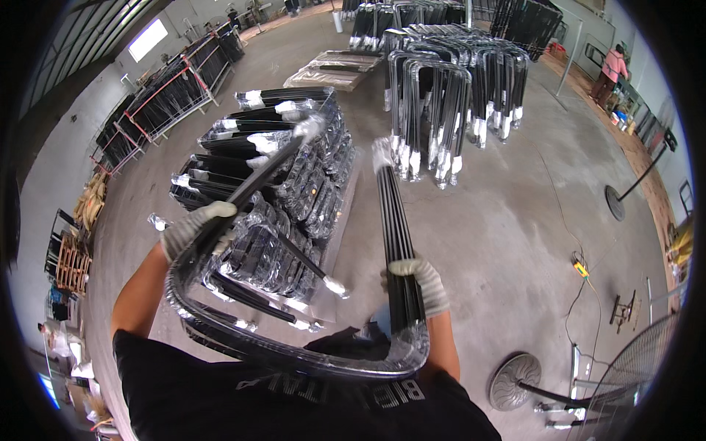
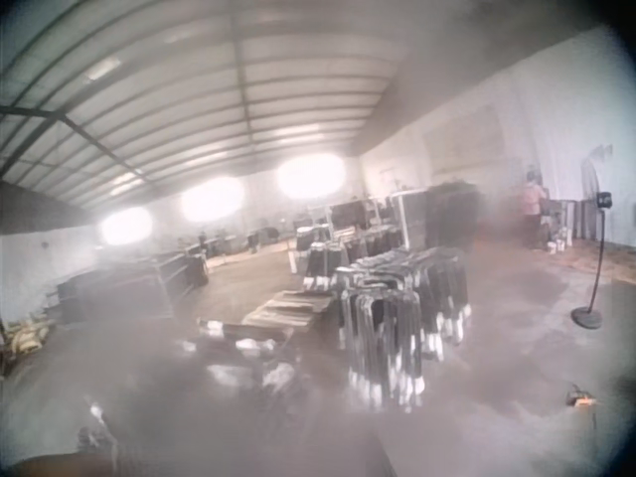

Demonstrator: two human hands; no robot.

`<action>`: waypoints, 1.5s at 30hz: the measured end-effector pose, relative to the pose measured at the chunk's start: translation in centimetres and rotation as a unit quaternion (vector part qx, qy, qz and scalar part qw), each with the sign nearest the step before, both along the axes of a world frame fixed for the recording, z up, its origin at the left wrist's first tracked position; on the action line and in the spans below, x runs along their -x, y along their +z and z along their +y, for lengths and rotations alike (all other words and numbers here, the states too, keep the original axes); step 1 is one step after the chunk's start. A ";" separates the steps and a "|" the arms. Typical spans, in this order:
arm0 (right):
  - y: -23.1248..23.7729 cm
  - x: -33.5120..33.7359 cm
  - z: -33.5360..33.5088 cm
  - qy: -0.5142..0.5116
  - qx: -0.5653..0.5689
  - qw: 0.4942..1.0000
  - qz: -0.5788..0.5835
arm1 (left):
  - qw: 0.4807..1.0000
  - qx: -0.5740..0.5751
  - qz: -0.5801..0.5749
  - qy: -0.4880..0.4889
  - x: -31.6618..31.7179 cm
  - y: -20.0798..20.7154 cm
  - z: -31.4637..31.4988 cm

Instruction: The person picks up wrapped metal frames from a stack on the floor and places them onto another stack, handling them one at a time by hand.

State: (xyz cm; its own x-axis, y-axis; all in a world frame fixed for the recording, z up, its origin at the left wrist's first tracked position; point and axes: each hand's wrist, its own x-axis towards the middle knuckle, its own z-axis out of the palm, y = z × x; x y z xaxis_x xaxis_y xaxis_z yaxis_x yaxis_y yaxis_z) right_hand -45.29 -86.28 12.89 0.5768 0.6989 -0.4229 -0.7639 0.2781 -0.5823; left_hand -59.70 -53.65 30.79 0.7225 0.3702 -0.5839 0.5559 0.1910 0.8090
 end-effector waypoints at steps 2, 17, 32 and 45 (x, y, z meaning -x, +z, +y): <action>-1.1 -5.7 3.9 0.009 -0.030 0.999 -0.021 | 0.999 0.017 -0.023 0.030 -1.8 0.1 2.5; -0.6 -41.5 39.9 0.383 -0.004 0.903 -0.193 | 0.811 0.076 -0.250 0.523 -18.4 -17.1 10.1; -10.1 -46.5 61.6 0.481 0.158 0.846 -0.165 | 0.727 0.314 -0.102 0.602 -23.5 -36.4 16.7; -7.4 -46.0 73.9 0.484 0.211 0.820 -0.222 | 0.659 0.193 -0.090 0.721 -26.3 -28.9 26.4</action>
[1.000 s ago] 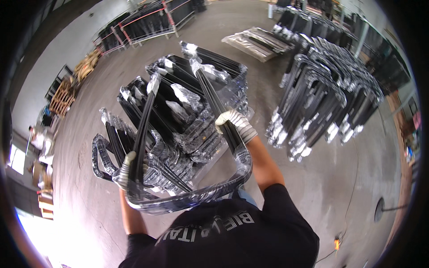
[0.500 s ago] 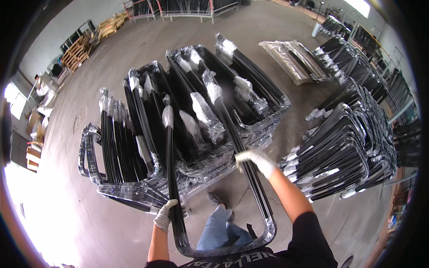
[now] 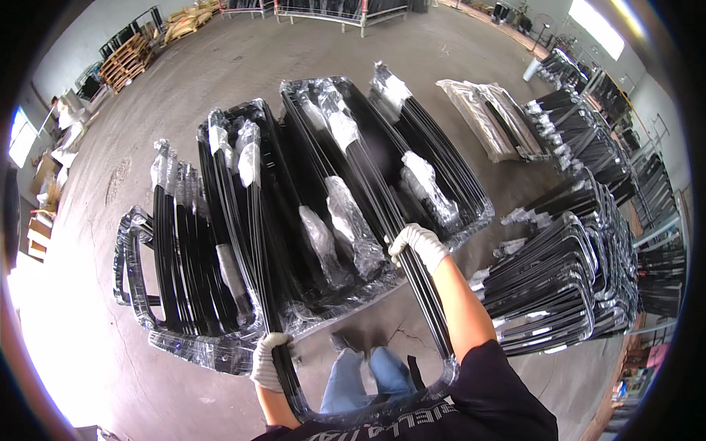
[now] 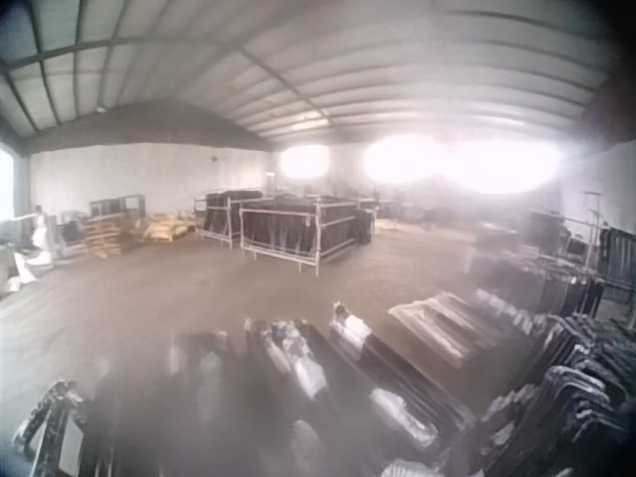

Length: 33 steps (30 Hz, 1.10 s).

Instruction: The person picks up wrapped metal frames from a stack on the floor and places them onto another stack, handling them one at a time by hand.

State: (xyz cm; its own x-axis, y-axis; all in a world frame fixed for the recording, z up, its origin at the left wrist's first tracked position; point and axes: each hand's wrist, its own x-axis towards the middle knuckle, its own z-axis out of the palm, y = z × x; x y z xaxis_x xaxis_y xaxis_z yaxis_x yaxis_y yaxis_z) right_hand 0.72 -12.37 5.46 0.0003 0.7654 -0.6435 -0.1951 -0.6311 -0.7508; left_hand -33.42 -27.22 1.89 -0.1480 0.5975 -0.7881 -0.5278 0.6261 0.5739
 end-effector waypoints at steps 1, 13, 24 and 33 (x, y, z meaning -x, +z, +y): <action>0.0 0.2 1.5 0.001 -0.018 1.000 -0.001 | 1.000 0.002 0.003 0.003 0.0 0.8 1.2; -2.9 0.1 19.6 0.081 0.007 0.997 0.016 | 0.999 -0.028 0.015 0.029 -1.2 -0.8 15.6; -14.8 -1.0 26.4 0.168 -0.094 0.958 -0.214 | 0.925 -0.051 0.344 -0.153 1.5 -9.4 22.0; -14.4 -4.5 10.4 0.046 -0.240 0.928 -0.282 | 0.936 -0.022 0.337 0.100 -7.6 -3.6 10.0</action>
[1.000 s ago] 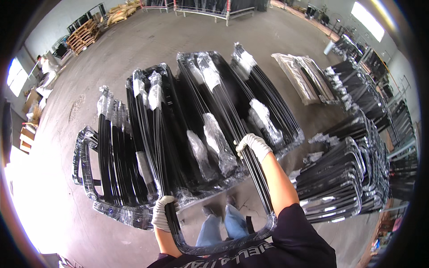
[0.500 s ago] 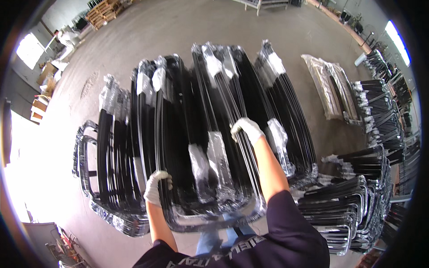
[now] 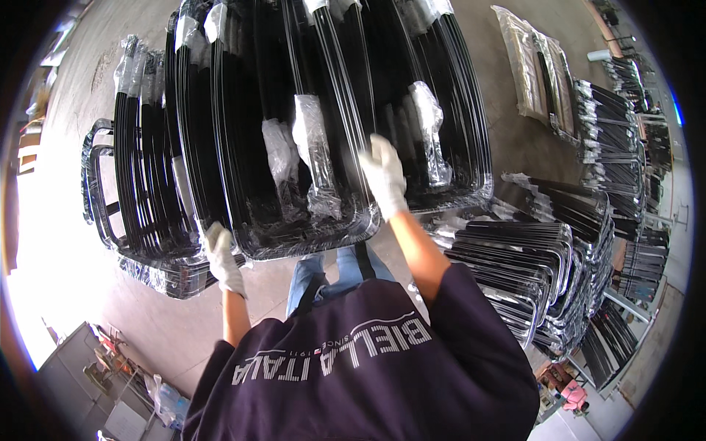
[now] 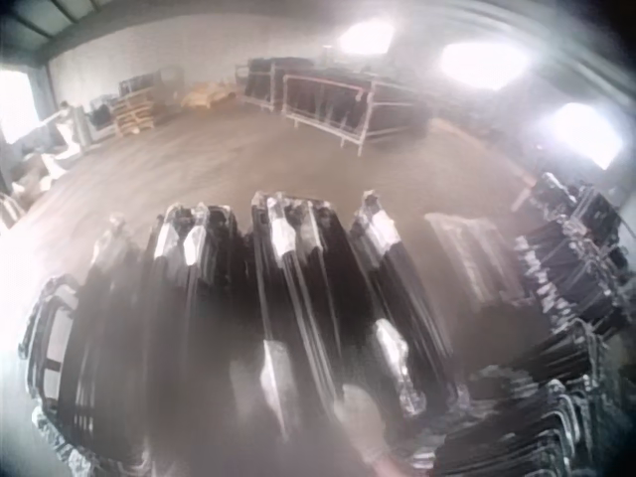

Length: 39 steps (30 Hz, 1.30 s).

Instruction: The person picks up wrapped metal frames from a stack on the floor and places them onto another stack, handling them one at a time by hand.

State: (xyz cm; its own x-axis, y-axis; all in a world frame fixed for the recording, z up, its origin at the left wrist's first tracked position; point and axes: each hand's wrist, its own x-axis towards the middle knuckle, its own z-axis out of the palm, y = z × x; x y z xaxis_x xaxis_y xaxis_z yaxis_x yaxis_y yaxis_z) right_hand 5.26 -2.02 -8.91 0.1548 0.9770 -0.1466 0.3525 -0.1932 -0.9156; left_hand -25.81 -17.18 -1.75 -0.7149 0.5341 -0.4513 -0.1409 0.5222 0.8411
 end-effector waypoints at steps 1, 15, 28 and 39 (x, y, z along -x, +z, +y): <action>1.7 0.3 -3.3 -0.051 0.011 0.986 0.157 | 0.999 -0.004 -0.034 -0.004 -0.1 -2.9 -3.2; 1.2 1.1 -14.0 -0.115 0.354 0.868 0.330 | 0.911 -0.056 -0.394 0.104 1.4 -12.9 -7.2; -1.1 0.3 -14.5 -0.060 0.365 0.898 0.238 | 0.983 0.130 0.063 -0.115 0.0 -8.5 -5.6; 2.9 1.0 -14.9 0.303 0.007 0.854 -0.423 | 0.842 0.130 0.411 -0.325 -1.6 -7.9 -7.1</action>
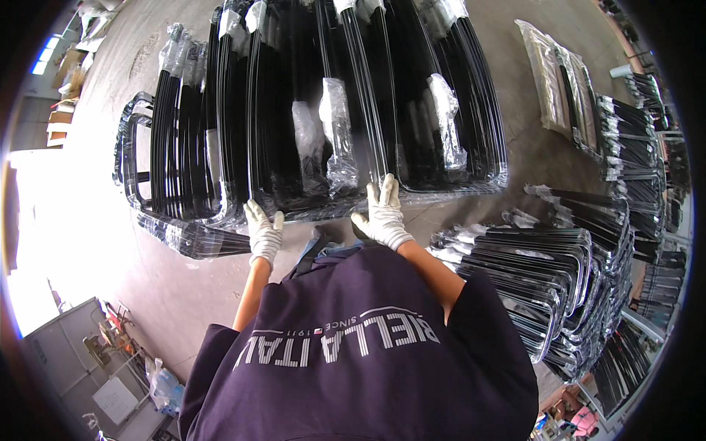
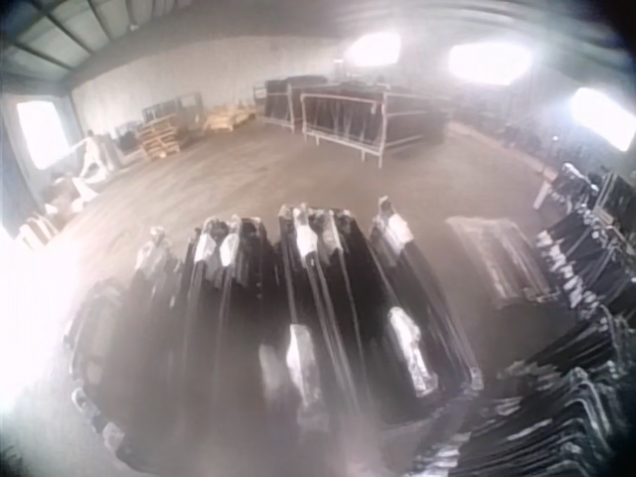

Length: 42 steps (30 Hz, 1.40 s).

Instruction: The person picks up wrapped metal frames from a stack on the floor and places them onto another stack, handling them one at a time by hand.

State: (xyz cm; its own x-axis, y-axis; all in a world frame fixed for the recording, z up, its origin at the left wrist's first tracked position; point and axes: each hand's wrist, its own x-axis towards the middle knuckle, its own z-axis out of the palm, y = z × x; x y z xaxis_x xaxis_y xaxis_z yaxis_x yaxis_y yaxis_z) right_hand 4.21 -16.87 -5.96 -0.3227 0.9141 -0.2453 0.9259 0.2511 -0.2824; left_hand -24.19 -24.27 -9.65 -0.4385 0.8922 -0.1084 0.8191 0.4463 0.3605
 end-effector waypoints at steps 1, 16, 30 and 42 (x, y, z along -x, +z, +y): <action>0.2 -0.4 0.4 -0.022 0.016 0.999 0.042 | 1.000 -0.023 0.009 0.005 0.0 0.5 0.3; -7.2 -4.8 4.6 -0.412 0.184 0.667 0.593 | 0.792 -0.106 -0.494 0.343 2.3 -0.5 0.3; 0.5 1.2 -0.4 -0.101 0.023 0.936 0.337 | 0.826 -0.139 -0.466 0.285 3.3 -4.9 -11.1; -0.7 15.0 -17.4 0.024 0.301 0.869 0.393 | 0.687 -0.111 -0.624 0.356 10.1 0.5 -27.5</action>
